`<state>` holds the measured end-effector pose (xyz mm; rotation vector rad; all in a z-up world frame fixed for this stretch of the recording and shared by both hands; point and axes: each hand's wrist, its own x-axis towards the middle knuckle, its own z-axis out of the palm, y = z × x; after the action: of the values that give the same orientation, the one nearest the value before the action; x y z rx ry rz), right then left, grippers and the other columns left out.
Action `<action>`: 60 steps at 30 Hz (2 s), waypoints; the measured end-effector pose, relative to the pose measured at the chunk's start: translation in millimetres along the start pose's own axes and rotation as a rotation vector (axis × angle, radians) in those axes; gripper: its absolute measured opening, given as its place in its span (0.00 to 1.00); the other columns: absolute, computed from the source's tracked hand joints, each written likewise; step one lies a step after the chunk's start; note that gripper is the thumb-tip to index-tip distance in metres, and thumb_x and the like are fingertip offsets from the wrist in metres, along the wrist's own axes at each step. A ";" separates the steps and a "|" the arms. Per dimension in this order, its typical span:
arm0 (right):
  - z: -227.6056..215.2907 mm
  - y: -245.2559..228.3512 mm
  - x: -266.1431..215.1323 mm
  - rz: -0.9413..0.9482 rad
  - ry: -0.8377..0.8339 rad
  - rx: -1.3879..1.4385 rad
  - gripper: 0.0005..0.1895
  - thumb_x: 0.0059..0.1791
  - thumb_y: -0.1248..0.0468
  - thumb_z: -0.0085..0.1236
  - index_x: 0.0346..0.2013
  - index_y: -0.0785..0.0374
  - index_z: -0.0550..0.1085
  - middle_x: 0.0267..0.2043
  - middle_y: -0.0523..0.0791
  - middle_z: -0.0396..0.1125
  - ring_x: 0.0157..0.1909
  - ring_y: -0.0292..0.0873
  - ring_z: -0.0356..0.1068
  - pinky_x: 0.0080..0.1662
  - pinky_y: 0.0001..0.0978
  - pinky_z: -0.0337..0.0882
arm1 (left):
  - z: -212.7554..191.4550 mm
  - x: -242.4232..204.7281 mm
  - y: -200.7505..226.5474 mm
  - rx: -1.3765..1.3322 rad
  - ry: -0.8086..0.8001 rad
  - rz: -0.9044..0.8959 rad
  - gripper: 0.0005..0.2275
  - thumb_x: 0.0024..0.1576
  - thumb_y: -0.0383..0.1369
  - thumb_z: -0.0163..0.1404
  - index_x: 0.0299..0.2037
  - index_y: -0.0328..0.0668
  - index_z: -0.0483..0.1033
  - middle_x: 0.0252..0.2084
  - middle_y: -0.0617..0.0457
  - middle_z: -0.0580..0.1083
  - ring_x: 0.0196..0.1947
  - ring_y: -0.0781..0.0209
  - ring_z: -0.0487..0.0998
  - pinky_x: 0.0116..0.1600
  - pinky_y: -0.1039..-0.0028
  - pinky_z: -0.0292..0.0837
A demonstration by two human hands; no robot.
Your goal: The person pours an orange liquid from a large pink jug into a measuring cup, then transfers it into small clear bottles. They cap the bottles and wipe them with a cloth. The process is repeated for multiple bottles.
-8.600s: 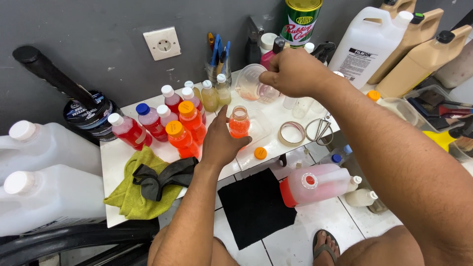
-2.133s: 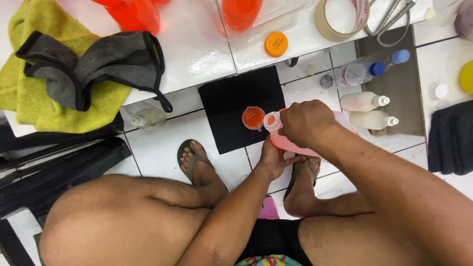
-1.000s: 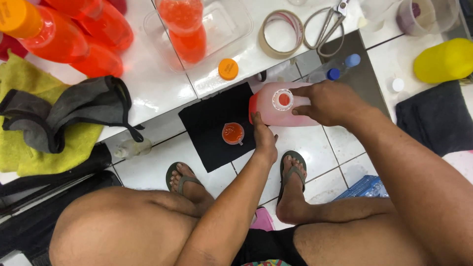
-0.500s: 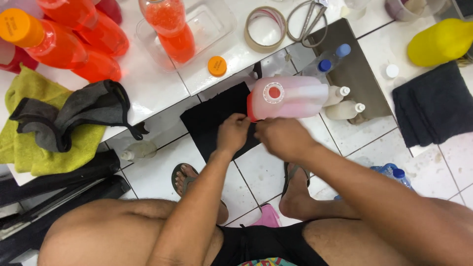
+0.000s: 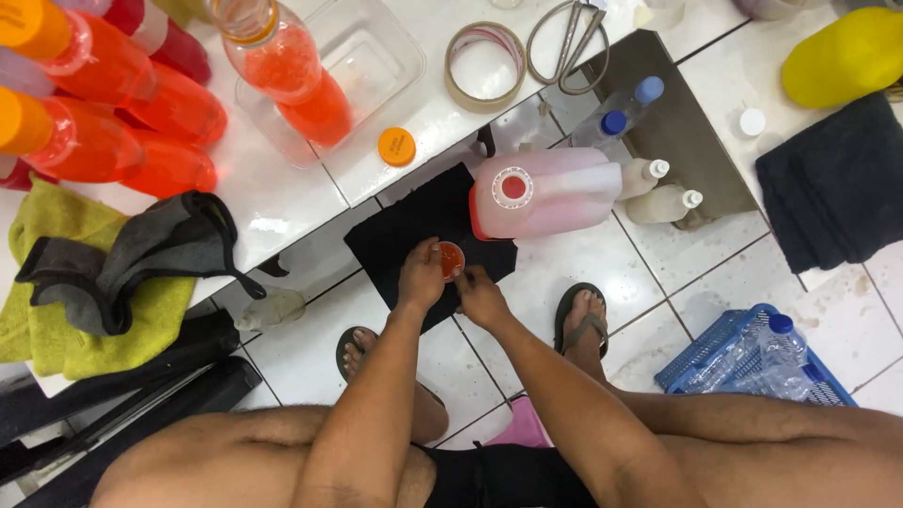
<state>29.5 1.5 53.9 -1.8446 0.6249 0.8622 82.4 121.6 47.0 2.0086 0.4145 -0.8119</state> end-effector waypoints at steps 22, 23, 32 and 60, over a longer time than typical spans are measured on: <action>-50.9 -27.4 -49.5 -0.442 0.091 -0.316 0.25 0.59 0.52 0.28 0.40 0.66 0.70 0.27 0.53 0.67 0.34 0.52 0.71 0.37 0.43 0.72 | -81.7 -47.8 72.5 0.449 -0.215 0.068 0.30 0.64 0.54 0.33 0.59 0.32 0.70 0.54 0.36 0.74 0.58 0.41 0.73 0.55 0.55 0.76; -57.3 -34.9 -61.0 -0.448 0.091 -0.321 0.25 0.59 0.52 0.28 0.40 0.66 0.70 0.27 0.53 0.67 0.34 0.52 0.71 0.37 0.43 0.72 | -97.9 -76.6 97.0 0.445 -0.209 0.070 0.30 0.64 0.54 0.33 0.59 0.32 0.70 0.54 0.36 0.74 0.58 0.41 0.73 0.55 0.55 0.76; -119.9 -126.1 -126.7 -0.781 0.155 -0.297 0.20 0.58 0.56 0.38 0.29 0.66 0.67 0.19 0.58 0.62 0.25 0.49 0.64 0.30 0.43 0.66 | -205.7 -207.2 210.0 0.798 0.189 0.383 0.29 0.58 0.53 0.45 0.56 0.31 0.73 0.45 0.33 0.77 0.49 0.33 0.78 0.50 0.44 0.73; -181.3 -364.1 -136.0 -0.794 0.393 -0.808 0.28 0.61 0.49 0.34 0.31 0.68 0.71 0.33 0.55 0.67 0.37 0.56 0.63 0.38 0.49 0.59 | -215.0 -104.2 205.4 0.091 0.472 0.468 0.33 0.49 0.52 0.55 0.63 0.46 0.65 0.61 0.51 0.70 0.61 0.52 0.70 0.54 0.60 0.70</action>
<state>264.3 -13.2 412.5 -2.7190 -0.3256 0.1918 205.6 195.1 327.5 2.2548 0.1541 -0.0644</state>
